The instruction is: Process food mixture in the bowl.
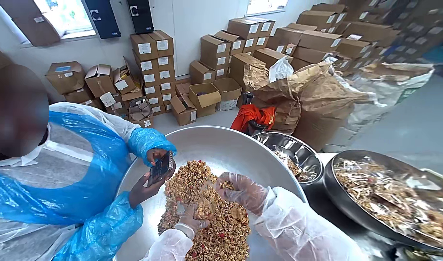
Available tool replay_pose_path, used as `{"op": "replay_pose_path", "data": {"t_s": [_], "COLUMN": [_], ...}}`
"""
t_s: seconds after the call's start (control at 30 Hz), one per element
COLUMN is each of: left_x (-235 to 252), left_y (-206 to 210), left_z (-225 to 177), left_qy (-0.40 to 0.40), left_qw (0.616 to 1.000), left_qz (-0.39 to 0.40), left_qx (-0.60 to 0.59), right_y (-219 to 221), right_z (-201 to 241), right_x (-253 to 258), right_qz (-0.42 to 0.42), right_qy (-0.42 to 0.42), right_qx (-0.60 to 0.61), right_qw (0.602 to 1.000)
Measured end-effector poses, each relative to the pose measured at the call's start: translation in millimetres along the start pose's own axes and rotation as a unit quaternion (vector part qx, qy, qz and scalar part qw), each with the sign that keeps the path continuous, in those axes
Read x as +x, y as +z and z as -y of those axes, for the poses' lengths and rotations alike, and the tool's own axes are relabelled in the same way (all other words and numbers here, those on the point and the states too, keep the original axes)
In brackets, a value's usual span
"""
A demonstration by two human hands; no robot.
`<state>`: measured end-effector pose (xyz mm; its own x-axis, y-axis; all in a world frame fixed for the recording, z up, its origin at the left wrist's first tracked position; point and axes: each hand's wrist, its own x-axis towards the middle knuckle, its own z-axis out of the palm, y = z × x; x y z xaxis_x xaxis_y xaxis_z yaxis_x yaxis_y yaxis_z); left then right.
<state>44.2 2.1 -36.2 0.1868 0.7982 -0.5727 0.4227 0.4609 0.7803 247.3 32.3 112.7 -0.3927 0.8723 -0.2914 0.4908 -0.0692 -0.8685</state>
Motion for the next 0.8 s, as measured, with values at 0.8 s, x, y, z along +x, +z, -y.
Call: {"op": "replay_pose_path", "data": {"t_s": [0.8], "left_x": [-25], "left_y": [14], "left_z": [-5], "left_qy": [0.070], "left_qw": [0.969], "left_qz": [0.074], "left_qx": [-0.223], "right_y": [50], "right_z": [-73], "right_x": [13], "right_qz": [0.046], "right_qy": [-0.004], "right_qx": [0.085], "right_qw": [0.995]}}
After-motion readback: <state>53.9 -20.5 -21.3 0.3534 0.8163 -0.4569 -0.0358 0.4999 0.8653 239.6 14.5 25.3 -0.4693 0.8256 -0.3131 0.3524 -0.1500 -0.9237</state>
